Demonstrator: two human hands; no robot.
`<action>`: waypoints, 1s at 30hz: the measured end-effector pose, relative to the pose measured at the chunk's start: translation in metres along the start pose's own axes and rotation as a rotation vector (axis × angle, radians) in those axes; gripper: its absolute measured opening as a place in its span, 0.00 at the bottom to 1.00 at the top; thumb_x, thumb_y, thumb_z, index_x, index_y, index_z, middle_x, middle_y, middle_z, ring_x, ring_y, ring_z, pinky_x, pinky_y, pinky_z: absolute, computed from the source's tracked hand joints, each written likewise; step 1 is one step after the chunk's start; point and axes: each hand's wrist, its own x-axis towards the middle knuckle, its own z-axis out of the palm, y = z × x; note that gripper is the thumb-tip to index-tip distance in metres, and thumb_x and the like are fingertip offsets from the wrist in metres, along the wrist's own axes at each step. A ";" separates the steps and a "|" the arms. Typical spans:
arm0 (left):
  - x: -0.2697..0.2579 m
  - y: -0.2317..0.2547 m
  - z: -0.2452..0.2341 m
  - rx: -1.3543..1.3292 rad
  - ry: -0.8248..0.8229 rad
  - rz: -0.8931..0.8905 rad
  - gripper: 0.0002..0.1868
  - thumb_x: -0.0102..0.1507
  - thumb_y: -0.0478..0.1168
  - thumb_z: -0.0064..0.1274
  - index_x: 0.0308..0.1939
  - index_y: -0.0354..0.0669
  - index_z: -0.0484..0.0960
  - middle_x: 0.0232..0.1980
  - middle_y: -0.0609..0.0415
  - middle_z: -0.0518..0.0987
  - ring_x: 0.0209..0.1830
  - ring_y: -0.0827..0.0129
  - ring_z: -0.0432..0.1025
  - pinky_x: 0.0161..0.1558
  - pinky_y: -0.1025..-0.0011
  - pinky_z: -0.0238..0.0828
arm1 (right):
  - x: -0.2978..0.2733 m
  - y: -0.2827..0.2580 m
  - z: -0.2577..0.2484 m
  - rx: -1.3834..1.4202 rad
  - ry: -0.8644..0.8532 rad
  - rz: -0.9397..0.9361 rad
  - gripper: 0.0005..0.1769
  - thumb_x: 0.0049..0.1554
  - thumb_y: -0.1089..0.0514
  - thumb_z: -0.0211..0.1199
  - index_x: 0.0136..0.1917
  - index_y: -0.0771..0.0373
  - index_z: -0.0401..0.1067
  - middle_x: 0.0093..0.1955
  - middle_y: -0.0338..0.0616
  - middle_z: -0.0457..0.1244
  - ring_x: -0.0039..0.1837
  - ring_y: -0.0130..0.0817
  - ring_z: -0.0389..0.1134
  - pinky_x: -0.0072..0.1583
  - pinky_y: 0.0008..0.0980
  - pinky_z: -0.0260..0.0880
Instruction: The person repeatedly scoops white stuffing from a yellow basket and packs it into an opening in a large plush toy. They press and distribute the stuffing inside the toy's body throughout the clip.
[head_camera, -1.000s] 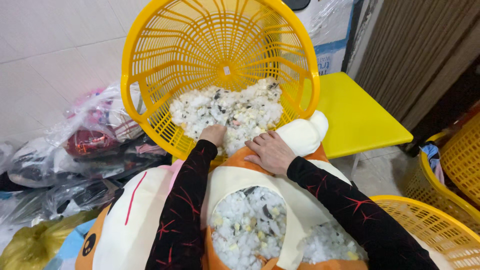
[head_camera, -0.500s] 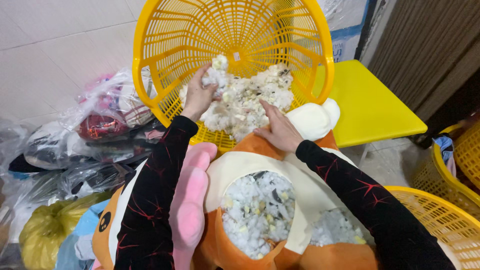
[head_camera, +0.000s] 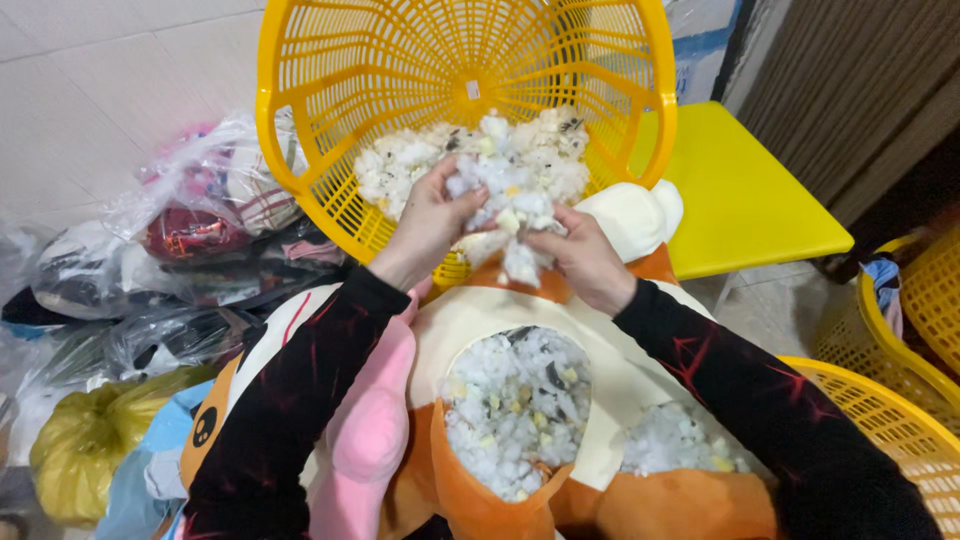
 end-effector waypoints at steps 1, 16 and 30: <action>-0.021 0.004 0.002 0.000 -0.022 -0.022 0.19 0.68 0.28 0.50 0.63 0.38 0.72 0.51 0.53 0.81 0.44 0.72 0.78 0.46 0.68 0.82 | -0.019 -0.002 -0.004 -0.102 -0.031 0.046 0.16 0.62 0.63 0.62 0.63 0.66 0.73 0.48 0.39 0.69 0.42 0.22 0.67 0.42 0.26 0.69; -0.195 0.030 0.080 1.183 -0.589 0.213 0.32 0.50 0.26 0.51 0.60 0.41 0.78 0.70 0.37 0.67 0.60 0.44 0.71 0.48 0.58 0.73 | -0.126 -0.031 0.017 -0.925 -0.248 -0.245 0.31 0.55 0.60 0.65 0.71 0.64 0.63 0.77 0.57 0.50 0.77 0.49 0.53 0.71 0.43 0.58; -0.221 -0.026 0.072 1.334 -0.736 0.146 0.41 0.73 0.61 0.35 0.65 0.18 0.68 0.73 0.24 0.62 0.78 0.38 0.53 0.75 0.50 0.45 | -0.140 0.023 0.022 -1.620 -0.916 -0.339 0.55 0.58 0.24 0.50 0.62 0.85 0.63 0.73 0.76 0.49 0.78 0.63 0.44 0.75 0.55 0.35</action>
